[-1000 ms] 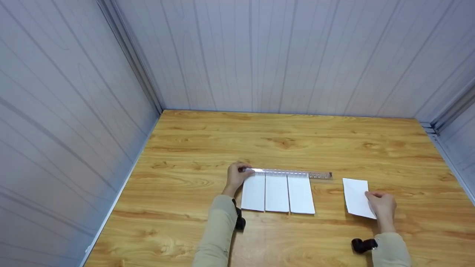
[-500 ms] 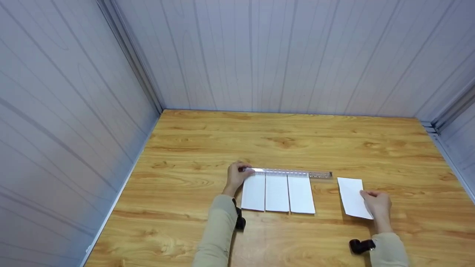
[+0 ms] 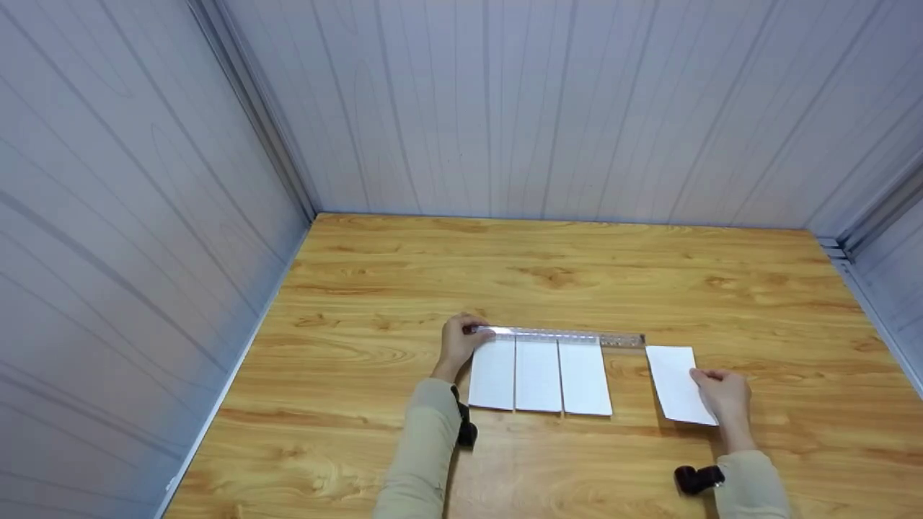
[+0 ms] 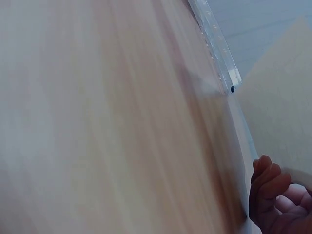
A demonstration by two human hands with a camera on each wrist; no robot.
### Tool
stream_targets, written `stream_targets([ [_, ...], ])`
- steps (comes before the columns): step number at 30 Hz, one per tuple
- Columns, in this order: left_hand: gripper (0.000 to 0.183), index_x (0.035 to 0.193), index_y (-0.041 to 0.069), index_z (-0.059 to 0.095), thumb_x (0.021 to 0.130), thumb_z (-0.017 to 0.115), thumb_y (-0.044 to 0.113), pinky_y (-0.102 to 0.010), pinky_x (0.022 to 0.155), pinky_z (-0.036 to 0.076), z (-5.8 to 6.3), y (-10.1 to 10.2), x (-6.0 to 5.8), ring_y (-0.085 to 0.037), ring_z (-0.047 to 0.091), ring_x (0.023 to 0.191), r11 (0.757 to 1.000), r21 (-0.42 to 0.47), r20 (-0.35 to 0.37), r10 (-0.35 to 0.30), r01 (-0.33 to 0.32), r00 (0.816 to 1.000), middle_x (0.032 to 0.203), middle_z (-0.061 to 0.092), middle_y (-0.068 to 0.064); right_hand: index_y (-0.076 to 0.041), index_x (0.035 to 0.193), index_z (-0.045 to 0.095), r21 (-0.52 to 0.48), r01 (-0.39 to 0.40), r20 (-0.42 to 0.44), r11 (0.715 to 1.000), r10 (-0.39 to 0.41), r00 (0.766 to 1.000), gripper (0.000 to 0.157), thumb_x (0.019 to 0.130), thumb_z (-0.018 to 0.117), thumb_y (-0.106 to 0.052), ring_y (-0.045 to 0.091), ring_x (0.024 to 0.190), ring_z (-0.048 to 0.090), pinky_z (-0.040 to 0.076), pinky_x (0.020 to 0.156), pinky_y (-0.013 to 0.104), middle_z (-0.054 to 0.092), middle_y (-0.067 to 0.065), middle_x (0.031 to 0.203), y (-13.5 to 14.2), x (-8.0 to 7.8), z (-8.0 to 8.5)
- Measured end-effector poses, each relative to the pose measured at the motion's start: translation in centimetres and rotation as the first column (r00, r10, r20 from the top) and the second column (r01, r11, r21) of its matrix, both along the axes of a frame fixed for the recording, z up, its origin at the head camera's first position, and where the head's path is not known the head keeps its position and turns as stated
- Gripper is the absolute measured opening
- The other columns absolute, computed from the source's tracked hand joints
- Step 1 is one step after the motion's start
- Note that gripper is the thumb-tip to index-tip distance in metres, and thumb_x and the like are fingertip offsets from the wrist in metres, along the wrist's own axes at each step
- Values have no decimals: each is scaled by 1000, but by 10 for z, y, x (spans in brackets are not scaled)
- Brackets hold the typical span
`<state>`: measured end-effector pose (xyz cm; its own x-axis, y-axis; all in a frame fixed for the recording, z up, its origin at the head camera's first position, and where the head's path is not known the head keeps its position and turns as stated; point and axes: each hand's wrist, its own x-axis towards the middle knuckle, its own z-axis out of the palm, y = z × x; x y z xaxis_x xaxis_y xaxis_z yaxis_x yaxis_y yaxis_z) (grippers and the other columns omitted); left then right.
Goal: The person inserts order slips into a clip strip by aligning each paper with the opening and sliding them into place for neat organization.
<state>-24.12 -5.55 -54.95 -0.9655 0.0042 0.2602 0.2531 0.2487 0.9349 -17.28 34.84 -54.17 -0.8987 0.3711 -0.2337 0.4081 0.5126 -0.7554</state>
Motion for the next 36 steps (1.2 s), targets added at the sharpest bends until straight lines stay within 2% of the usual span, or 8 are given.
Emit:
stream_targets([
  [3,16,81,-15,63,69,69,-8,-32,64,43,11,1,6,-43,53,76,1000,-4,2,-3,3,1000,80,57,-30,16,105,54,17,-16,-8,1000,16,1000,46,86,54,-27,37,91,51,43,70,36,56,29,100,-1,-1,1],
  [5,16,82,-15,63,70,69,-8,-34,64,44,13,1,7,-43,53,76,1000,-11,-2,1,-1,1000,81,57,-30,16,104,55,25,-26,-15,999,26,1000,46,86,55,-27,36,90,52,43,67,33,57,28,98,-1,-1,2],
  [12,16,81,-16,62,69,69,-9,-48,67,44,12,1,7,-45,52,77,1000,-1,-21,0,0,1000,80,57,-31,16,103,55,17,-43,-21,999,43,999,45,85,56,-26,34,89,52,41,62,26,58,26,96,-4,-5,1],
  [20,15,81,-16,63,70,69,-7,-36,64,44,14,1,8,-42,53,76,1000,-3,-2,-11,11,1000,80,57,-31,17,108,52,6,-69,-9,998,69,998,49,86,54,-27,40,95,50,42,76,42,54,31,103,-7,-9,1],
  [22,15,80,-15,64,70,70,-7,-34,64,44,9,0,5,-40,53,74,1000,-3,-7,-11,11,1000,79,57,-30,17,109,51,5,-69,-2,998,69,998,50,86,54,-27,40,96,49,41,78,43,53,32,104,-8,-10,2],
  [28,14,78,-6,67,68,74,2,-23,62,43,-20,-2,-11,-24,55,71,998,-59,-14,21,-21,1000,76,61,-16,17,110,50,3,-72,14,997,72,997,51,86,54,-27,41,97,48,40,80,45,52,32,106,-10,-14,1],
  [30,15,78,-5,68,68,74,3,-24,63,43,-20,-2,-11,-24,55,72,998,-61,6,30,-30,1000,76,61,-16,17,110,50,-1,-67,19,998,67,998,51,85,55,-28,41,97,48,39,80,45,52,32,105,-10,-15,0],
  [36,16,79,-6,68,68,74,3,-29,66,46,-20,-2,-11,-26,57,74,998,-63,-10,32,-33,999,77,61,-16,17,111,49,-17,-56,45,998,57,997,51,86,53,-28,41,99,47,37,83,46,51,32,107,-14,-18,1],
])
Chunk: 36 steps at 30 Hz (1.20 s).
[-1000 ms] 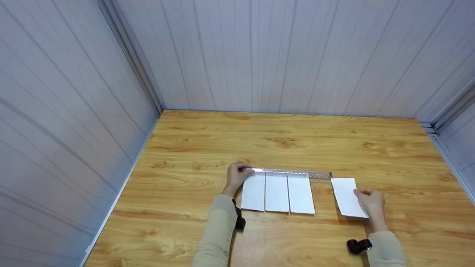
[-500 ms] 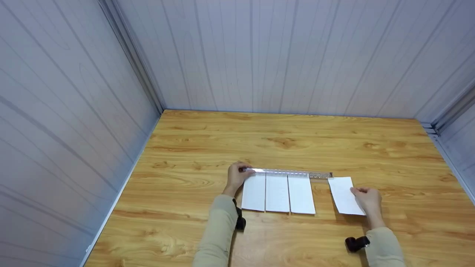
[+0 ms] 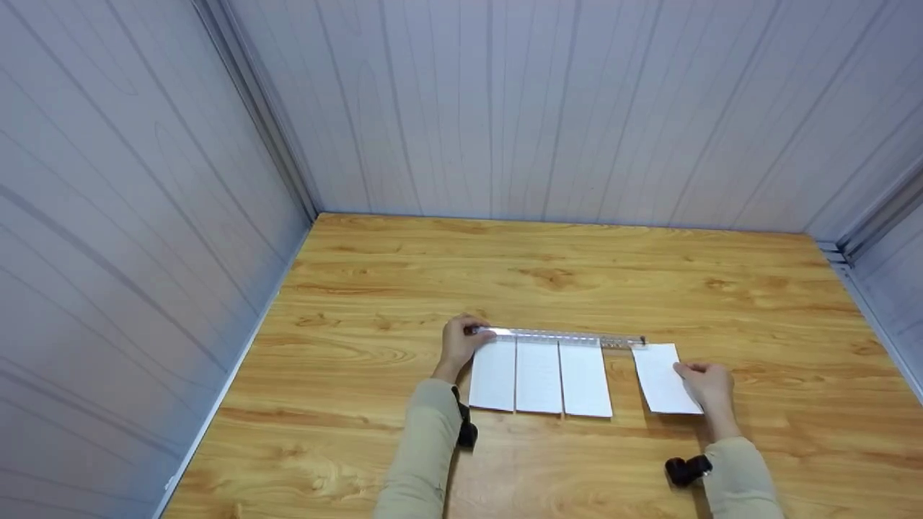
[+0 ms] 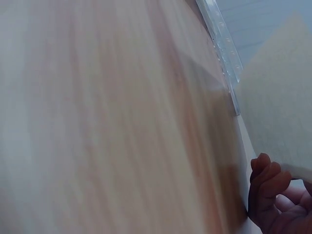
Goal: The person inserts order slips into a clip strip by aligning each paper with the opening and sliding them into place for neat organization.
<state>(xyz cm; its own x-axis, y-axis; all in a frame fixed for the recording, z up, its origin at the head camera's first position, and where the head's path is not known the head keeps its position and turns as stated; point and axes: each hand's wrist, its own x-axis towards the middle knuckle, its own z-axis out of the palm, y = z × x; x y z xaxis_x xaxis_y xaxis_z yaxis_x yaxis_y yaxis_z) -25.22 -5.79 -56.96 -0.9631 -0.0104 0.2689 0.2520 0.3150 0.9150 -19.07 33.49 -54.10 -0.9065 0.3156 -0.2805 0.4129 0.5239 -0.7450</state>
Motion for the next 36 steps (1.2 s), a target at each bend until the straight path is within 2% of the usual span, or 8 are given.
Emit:
stream_targets([
  [8,15,79,-4,68,68,75,3,-26,67,45,-2,1,-1,-23,57,75,1000,-26,9,14,-14,1000,77,62,-13,15,110,52,14,-7,-5,1000,7,1000,48,86,54,-27,39,97,49,39,81,44,54,30,105,-4,-3,-1],
  [15,15,78,-9,66,68,73,-1,-25,61,44,3,0,1,-25,55,70,1000,26,-4,-13,13,1000,76,61,-19,18,104,54,38,-39,-68,999,42,997,46,84,57,-24,40,91,53,44,74,41,58,29,97,-7,-4,0],
  [20,16,78,-16,63,67,71,-9,-42,64,46,23,3,13,-41,54,73,996,79,-28,-31,33,999,76,57,-30,18,105,54,18,-40,-57,999,41,998,47,84,57,-24,39,91,52,44,74,41,58,29,98,-10,-4,1],
  [23,16,79,-17,62,67,70,-10,-48,66,44,31,3,18,-45,52,75,995,86,-32,-39,42,999,77,56,-33,17,106,53,9,-43,-49,999,44,998,47,85,56,-24,39,92,52,42,76,42,57,29,100,-11,-5,1],
  [25,15,78,-17,62,67,70,-11,-47,66,45,29,3,17,-45,53,74,995,86,-36,-40,43,999,77,56,-32,17,107,53,1,-46,-39,999,46,998,47,85,56,-25,39,94,51,41,77,43,56,29,101,-11,-5,1],
  [32,15,78,-9,67,67,74,-1,-26,64,46,3,1,2,-28,57,73,1000,19,-16,-10,11,1000,76,61,-19,17,107,52,12,-47,-28,999,47,999,47,85,55,-24,40,95,50,40,80,44,55,30,102,-13,-7,0],
  [36,16,78,-7,67,67,75,0,-27,66,46,0,1,0,-27,57,74,1000,13,-13,-4,4,1000,76,62,-17,17,106,52,20,-48,-32,999,49,998,46,85,56,-23,40,94,50,39,80,45,55,30,101,-16,-8,0],
])
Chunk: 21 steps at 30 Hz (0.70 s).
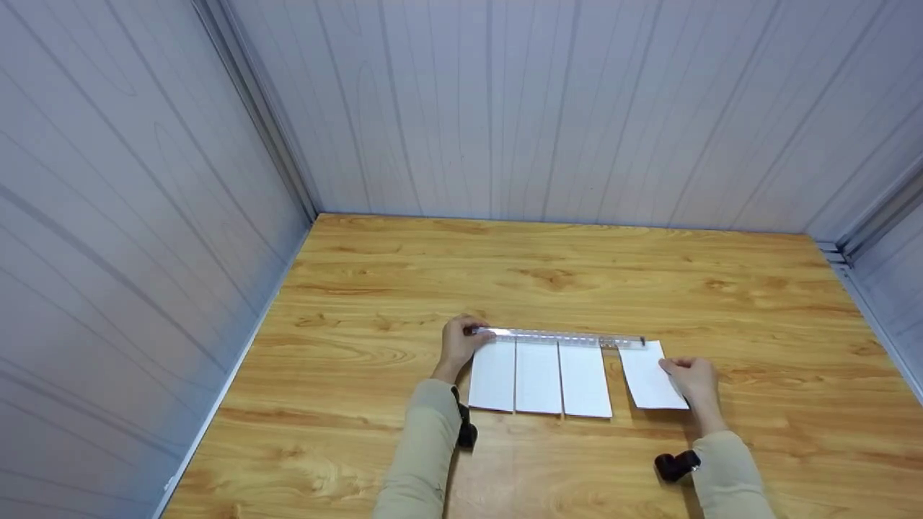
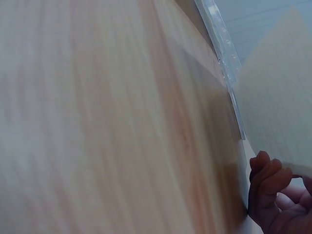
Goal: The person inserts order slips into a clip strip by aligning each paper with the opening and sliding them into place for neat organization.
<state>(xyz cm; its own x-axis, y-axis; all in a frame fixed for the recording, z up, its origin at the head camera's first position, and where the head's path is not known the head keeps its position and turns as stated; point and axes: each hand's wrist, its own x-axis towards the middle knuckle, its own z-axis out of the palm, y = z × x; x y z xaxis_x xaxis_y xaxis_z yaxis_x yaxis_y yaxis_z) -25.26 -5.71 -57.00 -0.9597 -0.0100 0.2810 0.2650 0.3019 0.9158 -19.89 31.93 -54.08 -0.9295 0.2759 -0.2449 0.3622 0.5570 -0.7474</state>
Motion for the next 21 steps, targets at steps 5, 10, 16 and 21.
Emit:
stream_targets([
  [5,16,79,-7,67,67,74,1,-27,65,46,1,-1,1,-25,56,72,1000,3,10,-1,1,1000,76,61,-17,17,106,53,-8,-7,-1,1000,7,1000,46,85,56,-24,40,94,51,41,79,44,56,30,101,-1,-1,1],
  [10,16,80,-5,68,68,74,3,-24,62,43,2,-1,2,-19,54,70,1000,-10,43,4,-3,999,76,62,-15,16,105,55,2,-12,-9,1000,12,1000,44,84,56,-23,38,94,51,41,79,43,57,29,101,-4,0,1],
  [16,16,79,-7,67,67,74,0,-25,62,44,5,0,4,-24,55,70,1000,-1,10,-5,5,1000,76,61,-18,16,104,56,10,-26,-18,1000,26,999,44,84,57,-23,38,93,51,41,79,43,58,28,99,-6,0,2],
  [21,16,79,-13,64,67,72,-5,-31,63,45,10,0,6,-36,55,72,999,31,-8,-22,23,1000,76,59,-25,16,106,54,-11,-20,-3,1000,20,1000,43,84,56,-21,39,96,50,40,81,43,56,29,102,-9,-1,1],
])
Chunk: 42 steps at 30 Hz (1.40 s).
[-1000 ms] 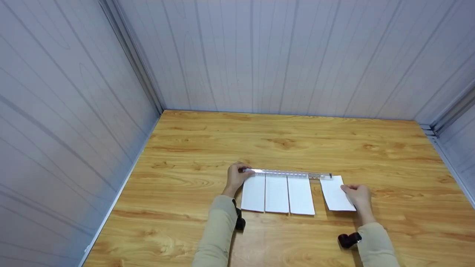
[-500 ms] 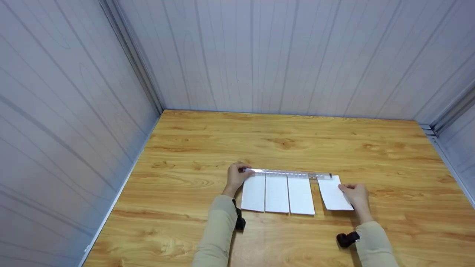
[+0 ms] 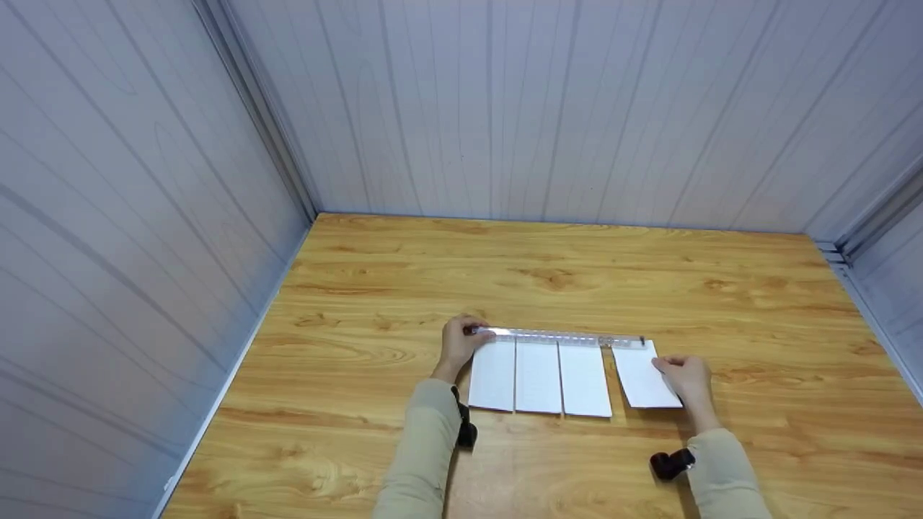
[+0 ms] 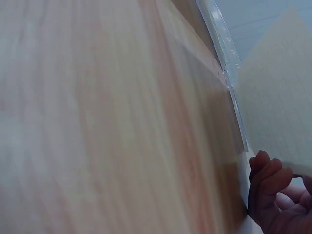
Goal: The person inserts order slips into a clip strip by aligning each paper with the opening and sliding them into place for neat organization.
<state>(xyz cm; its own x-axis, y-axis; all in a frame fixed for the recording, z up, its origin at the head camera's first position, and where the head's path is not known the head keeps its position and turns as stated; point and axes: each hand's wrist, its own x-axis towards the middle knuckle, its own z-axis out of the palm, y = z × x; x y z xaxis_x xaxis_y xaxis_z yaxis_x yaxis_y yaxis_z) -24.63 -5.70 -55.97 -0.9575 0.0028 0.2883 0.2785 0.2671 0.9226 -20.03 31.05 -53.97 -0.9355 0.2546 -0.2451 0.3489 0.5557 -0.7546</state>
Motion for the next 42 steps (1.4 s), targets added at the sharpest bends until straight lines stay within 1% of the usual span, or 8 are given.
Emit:
stream_targets([
  [1,16,79,-13,65,68,72,-5,-32,64,45,0,0,0,-36,55,73,1000,-2,15,3,-3,1000,77,59,-25,16,107,53,-4,0,4,1000,0,1000,43,84,56,-21,39,96,50,40,81,44,56,29,103,0,0,0],
  [3,16,80,-9,66,68,73,-1,-28,64,45,-8,-1,-5,-32,56,73,1000,-16,24,9,-8,1000,77,60,-21,16,107,53,-2,-3,6,1000,3,1000,43,85,56,-21,39,96,50,40,81,44,56,30,103,-1,-1,0],
  [7,16,80,-5,68,68,74,3,-26,65,44,-8,-1,-5,-25,56,74,999,-41,36,23,-21,999,77,61,-16,16,106,54,-2,-4,9,1000,4,1000,43,85,56,-21,39,95,51,40,81,44,56,29,102,-2,-1,0],
  [21,16,79,-6,67,67,74,2,-26,65,45,-9,0,-5,-27,57,74,999,-40,9,23,-23,1000,77,63,-17,15,100,58,18,-5,-16,1000,6,1000,39,84,58,-21,31,83,56,44,70,37,61,24,91,-8,0,-1],
  [28,16,78,-6,68,67,75,3,-23,63,43,-11,0,-6,-23,56,71,999,-45,3,30,-30,1000,76,62,-17,15,98,59,17,-8,-39,1000,9,999,36,83,59,-19,29,79,56,44,66,34,62,21,86,-11,1,-1],
  [36,17,78,-7,67,66,75,2,-30,65,45,-9,0,-5,-30,57,72,999,-43,-7,29,-29,1000,76,62,-19,16,95,59,12,-21,-85,1000,22,996,34,82,60,-16,25,74,57,43,60,26,63,21,83,-13,1,-1],
  [39,17,79,-6,67,67,75,3,-30,67,46,-10,0,-5,-30,57,74,998,-50,-1,31,-31,1000,77,62,-18,16,94,60,13,-25,-92,1000,26,995,33,82,60,-15,26,74,57,43,59,26,63,21,83,-13,1,-1],
  [42,17,79,-6,68,67,75,4,-27,67,46,-10,-1,-6,-28,57,74,998,-58,2,31,-31,1000,77,62,-17,16,95,60,16,-25,-89,1000,27,996,34,82,60,-16,29,78,56,44,63,30,63,22,85,-14,1,-1],
])
